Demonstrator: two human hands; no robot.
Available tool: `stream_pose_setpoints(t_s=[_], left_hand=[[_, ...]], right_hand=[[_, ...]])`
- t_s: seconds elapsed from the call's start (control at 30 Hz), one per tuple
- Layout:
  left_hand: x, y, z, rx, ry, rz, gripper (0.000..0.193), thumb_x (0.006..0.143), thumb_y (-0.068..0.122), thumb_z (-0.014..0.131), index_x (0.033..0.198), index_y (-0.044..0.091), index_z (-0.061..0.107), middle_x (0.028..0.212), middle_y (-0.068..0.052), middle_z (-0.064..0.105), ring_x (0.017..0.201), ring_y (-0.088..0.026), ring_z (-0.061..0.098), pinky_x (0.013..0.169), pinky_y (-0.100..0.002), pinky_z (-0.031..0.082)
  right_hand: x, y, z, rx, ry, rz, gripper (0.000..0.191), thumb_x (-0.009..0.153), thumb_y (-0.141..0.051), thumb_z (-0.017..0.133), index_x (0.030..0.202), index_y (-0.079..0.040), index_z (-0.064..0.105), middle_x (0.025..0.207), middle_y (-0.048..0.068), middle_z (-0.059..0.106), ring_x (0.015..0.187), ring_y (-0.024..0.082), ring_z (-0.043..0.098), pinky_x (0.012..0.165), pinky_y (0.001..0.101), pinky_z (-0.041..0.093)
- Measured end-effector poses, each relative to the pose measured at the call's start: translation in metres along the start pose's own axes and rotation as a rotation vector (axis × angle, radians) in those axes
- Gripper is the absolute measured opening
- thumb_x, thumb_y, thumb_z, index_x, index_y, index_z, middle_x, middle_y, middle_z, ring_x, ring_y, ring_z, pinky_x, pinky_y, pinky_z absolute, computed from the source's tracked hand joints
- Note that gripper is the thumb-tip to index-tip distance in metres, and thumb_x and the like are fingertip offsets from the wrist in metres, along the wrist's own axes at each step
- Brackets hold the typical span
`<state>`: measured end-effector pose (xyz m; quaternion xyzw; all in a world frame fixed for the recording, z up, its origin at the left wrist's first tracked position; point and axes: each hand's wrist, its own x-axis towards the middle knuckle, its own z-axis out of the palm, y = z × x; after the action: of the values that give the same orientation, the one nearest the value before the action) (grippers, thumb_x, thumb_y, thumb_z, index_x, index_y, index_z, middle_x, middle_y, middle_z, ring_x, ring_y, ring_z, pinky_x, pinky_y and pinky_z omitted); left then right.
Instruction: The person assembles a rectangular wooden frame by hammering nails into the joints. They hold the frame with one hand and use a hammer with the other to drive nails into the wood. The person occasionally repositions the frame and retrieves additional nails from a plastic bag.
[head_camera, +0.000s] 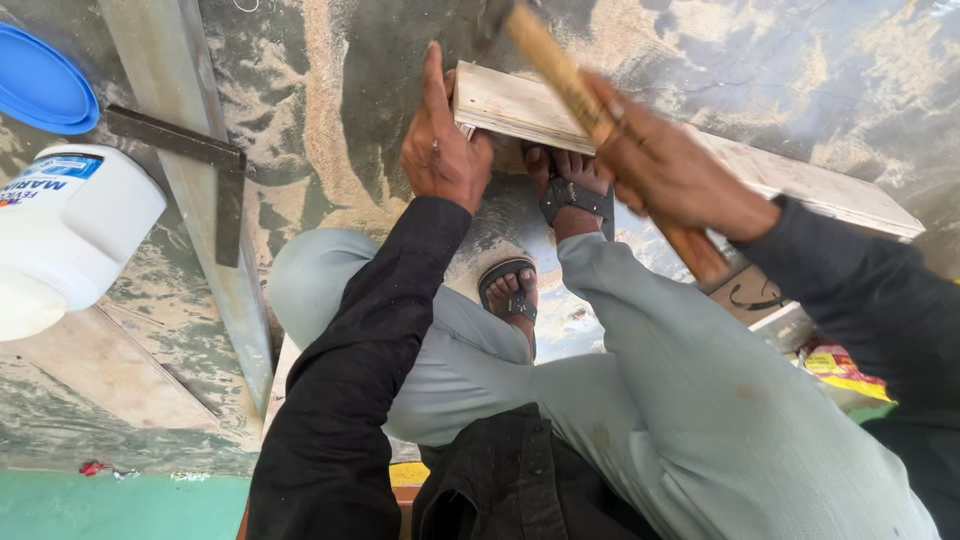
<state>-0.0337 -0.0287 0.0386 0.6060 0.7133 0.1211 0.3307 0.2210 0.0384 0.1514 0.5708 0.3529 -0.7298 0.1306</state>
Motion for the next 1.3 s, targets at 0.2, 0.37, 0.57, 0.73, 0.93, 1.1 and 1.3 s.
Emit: stream_pose_setpoints(t_s=[0.2, 0.37, 0.57, 0.73, 0.93, 1.1, 1.3], left_hand=[[0.002, 0.001, -0.001, -0.009, -0.003, -0.017, 0.103, 0.082, 0.005, 0.079, 0.164, 0.013, 0.016, 0.131, -0.009, 0.073, 0.113, -0.031, 0.074, 0.097, -0.042, 0.060], [0.002, 0.001, 0.002, -0.009, 0.046, 0.019, 0.103, 0.082, 0.005, 0.079, 0.163, 0.014, 0.018, 0.132, -0.012, 0.071, 0.116, -0.032, 0.072, 0.097, -0.042, 0.061], [-0.002, -0.003, 0.004, -0.026, 0.030, -0.013, 0.102, 0.083, 0.006, 0.081, 0.163, 0.016, 0.018, 0.132, -0.011, 0.072, 0.115, -0.032, 0.073, 0.096, -0.042, 0.061], [-0.003, 0.001, 0.000, -0.026, 0.016, -0.019, 0.105, 0.078, 0.005, 0.080, 0.163, 0.016, 0.018, 0.131, -0.014, 0.072, 0.114, -0.033, 0.074, 0.095, -0.041, 0.061], [0.000, 0.001, 0.000, -0.054, 0.011, -0.016, 0.103, 0.083, 0.004, 0.079, 0.164, 0.016, 0.017, 0.132, -0.014, 0.072, 0.113, -0.033, 0.075, 0.096, -0.040, 0.062], [-0.001, -0.004, 0.006, -0.026, 0.068, 0.034, 0.104, 0.083, 0.002, 0.079, 0.164, 0.016, 0.015, 0.132, -0.016, 0.071, 0.113, -0.033, 0.074, 0.095, -0.041, 0.062], [-0.002, -0.005, 0.006, -0.030, 0.059, 0.013, 0.107, 0.081, 0.004, 0.081, 0.164, 0.018, 0.015, 0.131, -0.016, 0.072, 0.112, -0.034, 0.075, 0.095, -0.041, 0.062]], right_hand=[[-0.008, -0.010, 0.003, -0.009, -0.038, -0.190, 0.064, 0.108, -0.020, 0.033, 0.166, -0.026, 0.008, 0.084, 0.006, 0.057, 0.054, 0.011, 0.055, 0.046, 0.0284, 0.054], [-0.002, -0.002, -0.017, 0.334, 0.168, -0.243, 0.036, 0.113, -0.022, 0.034, 0.147, -0.018, 0.025, 0.085, 0.005, 0.056, 0.055, 0.013, 0.050, 0.047, 0.0292, 0.050], [-0.003, 0.007, -0.020, 0.631, 0.237, -0.381, 0.019, 0.121, -0.027, 0.037, 0.129, -0.010, 0.040, 0.085, 0.003, 0.053, 0.062, 0.011, 0.050, 0.054, 0.0244, 0.049], [-0.003, 0.010, 0.005, 0.212, 0.029, -0.125, 0.062, 0.109, -0.026, 0.036, 0.167, -0.023, 0.014, 0.079, 0.002, 0.052, 0.056, 0.011, 0.049, 0.045, 0.0269, 0.048], [0.003, 0.024, -0.001, 0.065, 0.033, -0.130, 0.046, 0.109, -0.025, 0.035, 0.153, -0.013, 0.024, 0.078, 0.003, 0.055, 0.054, 0.012, 0.054, 0.045, 0.0286, 0.054], [0.006, 0.043, -0.042, -0.138, 0.398, -0.696, 0.035, 0.127, -0.034, 0.036, 0.127, -0.002, 0.052, 0.095, 0.007, 0.057, 0.075, 0.014, 0.059, 0.064, 0.0276, 0.052], [0.009, 0.028, -0.002, 0.073, 0.018, -0.314, 0.036, 0.117, -0.032, 0.037, 0.144, -0.008, 0.035, 0.087, 0.005, 0.057, 0.065, 0.013, 0.056, 0.054, 0.0276, 0.052]])
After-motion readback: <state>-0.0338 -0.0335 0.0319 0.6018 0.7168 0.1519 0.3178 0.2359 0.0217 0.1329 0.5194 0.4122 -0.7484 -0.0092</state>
